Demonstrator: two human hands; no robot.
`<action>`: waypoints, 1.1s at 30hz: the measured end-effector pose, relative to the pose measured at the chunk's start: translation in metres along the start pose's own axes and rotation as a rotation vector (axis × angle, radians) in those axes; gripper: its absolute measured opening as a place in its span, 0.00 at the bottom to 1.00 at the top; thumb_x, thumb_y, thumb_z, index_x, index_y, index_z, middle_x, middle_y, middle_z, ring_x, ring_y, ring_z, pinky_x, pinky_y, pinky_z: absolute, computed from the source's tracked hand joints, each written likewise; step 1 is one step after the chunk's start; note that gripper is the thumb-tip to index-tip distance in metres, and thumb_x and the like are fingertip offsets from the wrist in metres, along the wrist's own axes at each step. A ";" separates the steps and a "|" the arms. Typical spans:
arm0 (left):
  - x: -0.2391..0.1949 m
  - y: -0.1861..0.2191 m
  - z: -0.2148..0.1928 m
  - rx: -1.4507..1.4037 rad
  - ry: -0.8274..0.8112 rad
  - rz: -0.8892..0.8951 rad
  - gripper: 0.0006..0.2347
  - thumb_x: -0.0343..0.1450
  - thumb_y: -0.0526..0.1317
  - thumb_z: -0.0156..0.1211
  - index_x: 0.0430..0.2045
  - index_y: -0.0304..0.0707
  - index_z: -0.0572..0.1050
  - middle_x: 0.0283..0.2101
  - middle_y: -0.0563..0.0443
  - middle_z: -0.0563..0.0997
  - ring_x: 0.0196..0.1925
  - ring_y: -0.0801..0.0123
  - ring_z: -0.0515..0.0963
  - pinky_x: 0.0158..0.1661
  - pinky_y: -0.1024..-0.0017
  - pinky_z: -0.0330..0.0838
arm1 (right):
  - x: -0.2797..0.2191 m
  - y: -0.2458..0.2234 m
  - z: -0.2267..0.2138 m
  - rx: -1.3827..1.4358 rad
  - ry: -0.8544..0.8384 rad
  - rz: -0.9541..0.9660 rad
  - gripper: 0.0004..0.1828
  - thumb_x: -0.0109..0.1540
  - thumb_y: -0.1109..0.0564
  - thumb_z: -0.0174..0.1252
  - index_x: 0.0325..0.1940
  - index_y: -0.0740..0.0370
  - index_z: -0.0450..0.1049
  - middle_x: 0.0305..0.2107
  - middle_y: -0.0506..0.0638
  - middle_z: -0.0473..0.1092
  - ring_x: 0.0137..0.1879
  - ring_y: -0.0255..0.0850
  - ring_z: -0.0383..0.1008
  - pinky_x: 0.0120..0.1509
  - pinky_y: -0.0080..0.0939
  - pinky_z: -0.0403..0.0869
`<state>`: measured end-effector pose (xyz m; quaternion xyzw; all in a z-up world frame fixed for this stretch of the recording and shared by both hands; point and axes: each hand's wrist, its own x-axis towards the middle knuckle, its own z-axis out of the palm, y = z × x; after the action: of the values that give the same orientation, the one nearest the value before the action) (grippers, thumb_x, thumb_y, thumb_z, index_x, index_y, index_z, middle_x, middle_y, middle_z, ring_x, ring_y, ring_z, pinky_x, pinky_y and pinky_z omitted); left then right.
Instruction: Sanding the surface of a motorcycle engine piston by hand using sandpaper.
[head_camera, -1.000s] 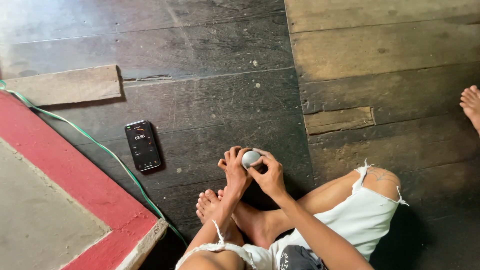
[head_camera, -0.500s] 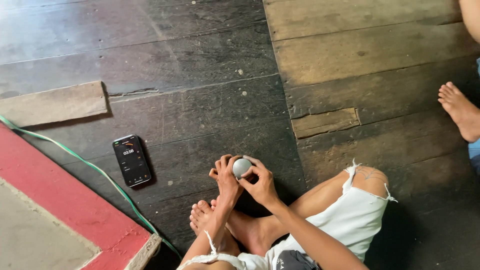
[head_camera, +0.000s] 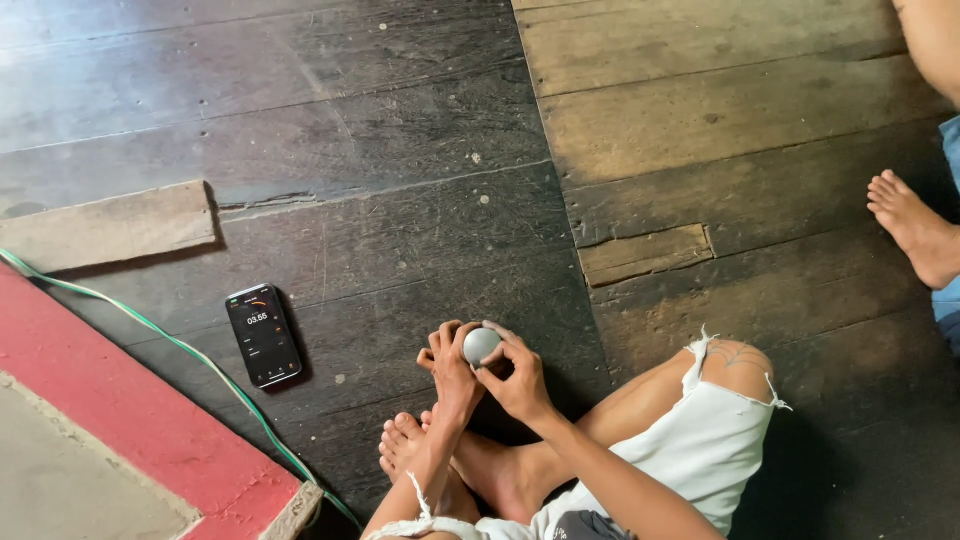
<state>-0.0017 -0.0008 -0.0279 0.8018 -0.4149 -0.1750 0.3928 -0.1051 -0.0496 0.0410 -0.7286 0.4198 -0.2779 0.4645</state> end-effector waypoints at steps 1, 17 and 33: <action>-0.001 0.002 -0.001 0.002 0.000 -0.002 0.23 0.55 0.47 0.71 0.45 0.59 0.74 0.45 0.61 0.69 0.50 0.65 0.66 0.49 0.58 0.48 | 0.003 0.003 0.002 0.001 -0.002 0.001 0.07 0.49 0.62 0.70 0.25 0.61 0.77 0.53 0.54 0.78 0.55 0.57 0.78 0.54 0.54 0.77; 0.000 0.011 -0.004 0.058 0.026 0.000 0.20 0.57 0.44 0.68 0.44 0.59 0.74 0.44 0.61 0.69 0.49 0.65 0.67 0.47 0.58 0.51 | 0.013 0.016 0.005 0.093 0.018 0.181 0.08 0.50 0.60 0.73 0.26 0.59 0.79 0.49 0.51 0.80 0.57 0.49 0.79 0.56 0.48 0.78; 0.000 0.011 -0.004 0.048 0.038 0.010 0.20 0.57 0.43 0.68 0.44 0.56 0.75 0.44 0.59 0.70 0.49 0.64 0.67 0.46 0.59 0.49 | 0.017 0.024 0.012 0.045 0.064 0.167 0.10 0.51 0.57 0.75 0.26 0.61 0.79 0.49 0.55 0.78 0.55 0.55 0.79 0.58 0.51 0.77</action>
<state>-0.0047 -0.0024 -0.0168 0.8121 -0.4155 -0.1480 0.3821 -0.0956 -0.0645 0.0142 -0.6711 0.4874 -0.2707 0.4886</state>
